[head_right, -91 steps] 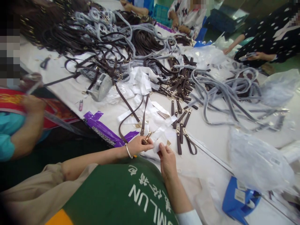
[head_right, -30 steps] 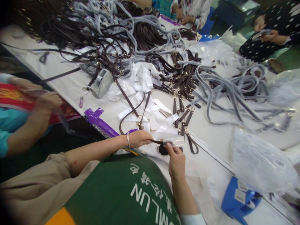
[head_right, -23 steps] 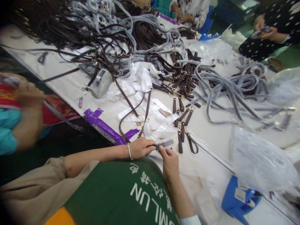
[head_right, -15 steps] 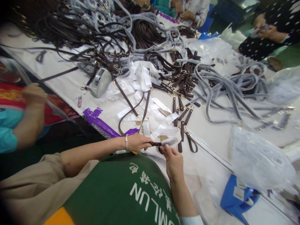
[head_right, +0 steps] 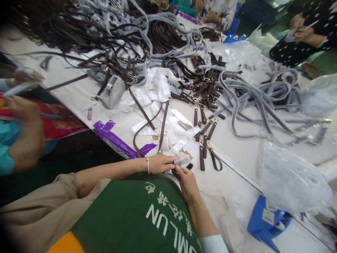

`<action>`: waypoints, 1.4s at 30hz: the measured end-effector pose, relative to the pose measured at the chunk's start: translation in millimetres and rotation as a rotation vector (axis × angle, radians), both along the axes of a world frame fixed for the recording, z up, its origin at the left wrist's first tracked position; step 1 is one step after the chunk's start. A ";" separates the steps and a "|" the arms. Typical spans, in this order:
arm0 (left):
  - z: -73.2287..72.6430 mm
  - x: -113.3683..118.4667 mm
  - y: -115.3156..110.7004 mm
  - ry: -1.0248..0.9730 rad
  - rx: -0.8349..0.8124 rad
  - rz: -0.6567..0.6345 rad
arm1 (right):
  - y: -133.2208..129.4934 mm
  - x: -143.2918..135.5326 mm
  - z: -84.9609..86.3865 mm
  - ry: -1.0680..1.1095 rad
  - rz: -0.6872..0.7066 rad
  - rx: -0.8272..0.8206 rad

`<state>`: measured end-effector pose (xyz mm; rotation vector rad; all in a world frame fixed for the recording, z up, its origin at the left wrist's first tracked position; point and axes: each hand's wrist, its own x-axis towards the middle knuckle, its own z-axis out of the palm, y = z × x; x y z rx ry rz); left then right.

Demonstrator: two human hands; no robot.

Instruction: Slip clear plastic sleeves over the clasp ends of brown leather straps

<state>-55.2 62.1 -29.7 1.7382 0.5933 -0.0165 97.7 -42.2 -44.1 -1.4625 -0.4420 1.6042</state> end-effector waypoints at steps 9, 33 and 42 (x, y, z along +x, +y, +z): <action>-23.6 -0.6 -1.2 -0.174 -0.477 0.094 | 4.9 -2.8 1.3 -0.165 0.004 -0.001; 2.0 -18.6 11.5 -0.036 0.197 -0.119 | 3.0 6.6 -0.7 0.080 -0.177 0.009; 2.1 -4.3 -14.4 0.227 0.537 -0.009 | -3.2 -0.9 -4.5 0.017 -0.046 -0.050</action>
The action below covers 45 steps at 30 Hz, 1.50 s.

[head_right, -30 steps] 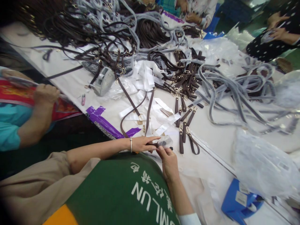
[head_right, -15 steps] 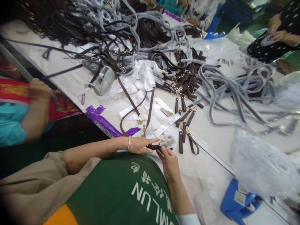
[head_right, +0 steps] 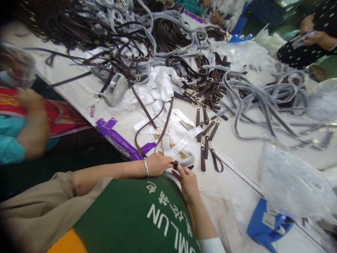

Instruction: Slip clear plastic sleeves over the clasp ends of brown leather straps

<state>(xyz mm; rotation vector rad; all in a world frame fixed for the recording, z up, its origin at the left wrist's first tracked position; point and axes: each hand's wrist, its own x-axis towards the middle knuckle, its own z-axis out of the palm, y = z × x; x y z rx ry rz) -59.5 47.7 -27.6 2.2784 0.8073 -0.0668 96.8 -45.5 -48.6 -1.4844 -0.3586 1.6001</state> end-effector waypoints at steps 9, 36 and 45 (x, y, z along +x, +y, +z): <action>-3.5 13.3 -6.2 0.052 0.201 0.025 | 4.8 6.0 19.3 -0.719 0.208 0.042; -11.4 7.0 -5.4 -0.203 -0.581 0.086 | -8.4 6.9 7.2 -0.781 0.264 0.176; -16.0 17.9 -9.6 0.151 0.046 -0.078 | -3.8 0.0 15.6 -0.992 0.542 0.369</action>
